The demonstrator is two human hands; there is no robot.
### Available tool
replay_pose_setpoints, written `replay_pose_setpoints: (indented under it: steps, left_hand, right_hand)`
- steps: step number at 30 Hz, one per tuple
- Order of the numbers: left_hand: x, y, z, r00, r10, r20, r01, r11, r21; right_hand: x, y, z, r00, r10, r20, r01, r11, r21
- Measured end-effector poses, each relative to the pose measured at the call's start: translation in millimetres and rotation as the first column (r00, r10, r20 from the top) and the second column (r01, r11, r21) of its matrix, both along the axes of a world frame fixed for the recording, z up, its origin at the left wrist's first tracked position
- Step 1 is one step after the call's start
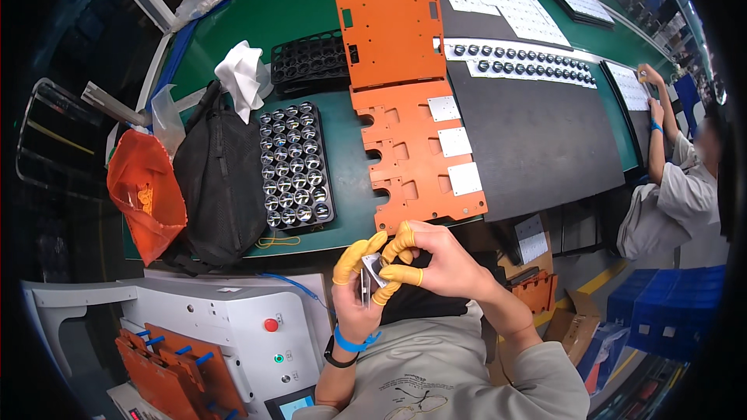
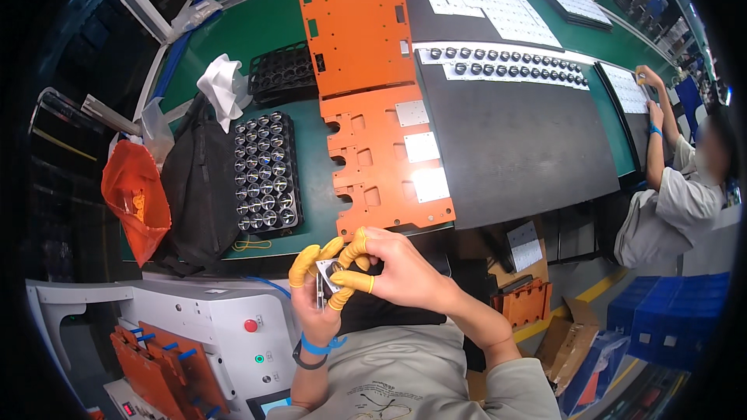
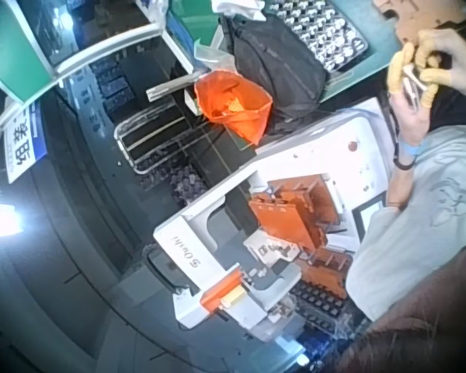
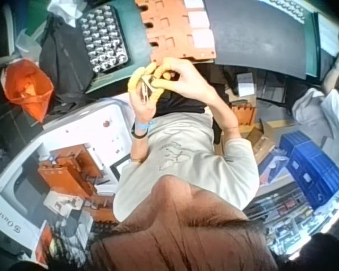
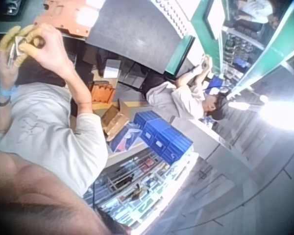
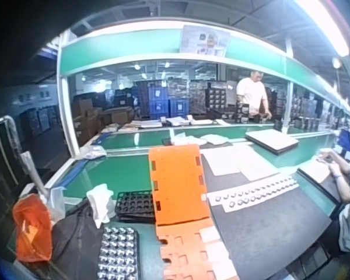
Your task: The person places small white square components onto an orange fixture board, pressing them into designated slots. They handle the components one at a time, picking them from a nearby tray and arranging them on the board. The person also briefly interacts with a machine labeled 'Oushi' to process the fixture.
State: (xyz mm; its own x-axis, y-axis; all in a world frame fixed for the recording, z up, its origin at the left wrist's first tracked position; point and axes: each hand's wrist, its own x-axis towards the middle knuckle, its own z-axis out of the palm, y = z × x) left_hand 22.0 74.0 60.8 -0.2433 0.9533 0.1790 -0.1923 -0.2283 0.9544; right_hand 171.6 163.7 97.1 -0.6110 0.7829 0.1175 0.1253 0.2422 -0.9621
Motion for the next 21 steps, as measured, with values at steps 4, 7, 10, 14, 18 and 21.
replay_pose_setpoints:
  steps: [4, 7, 10, 14, 18, 21]
  left_hand:
    - [-9, 1, -4, 0.947, -0.042, -0.319, 0.044, 0.999, 0.002]
    - [-6, -2, -9, 0.995, -0.055, -0.086, 0.052, 0.998, -0.041]
    - [0, 4, -9, 0.987, 0.058, 0.148, -0.046, 0.995, -0.084]
    - [1, 20, 9, 0.93, 0.027, 0.366, 0.032, 0.987, -0.154]
    - [8, 24, 12, 0.947, -0.027, 0.32, 0.096, 0.975, -0.202]
    - [13, 27, 17, 0.975, -0.058, 0.216, 0.098, 0.978, -0.182]
  right_hand:
    - [-1, 1, 9, 0.997, -0.037, 0.068, 0.041, 0.997, -0.063]
    - [-3, -3, 4, 0.996, -0.088, 0.022, 0.088, 0.996, 0.002]
    - [-6, -4, -2, 0.986, -0.084, -0.145, 0.099, 0.99, 0.101]
    - [-4, -3, -3, 0.991, -0.124, -0.05, 0.133, 0.88, 0.457]
    - [-2, 3, -17, 0.942, -0.331, -0.055, 0.275, 0.667, 0.692]
    - [0, 5, -21, 0.908, -0.407, -0.103, 0.35, 0.6, 0.72]
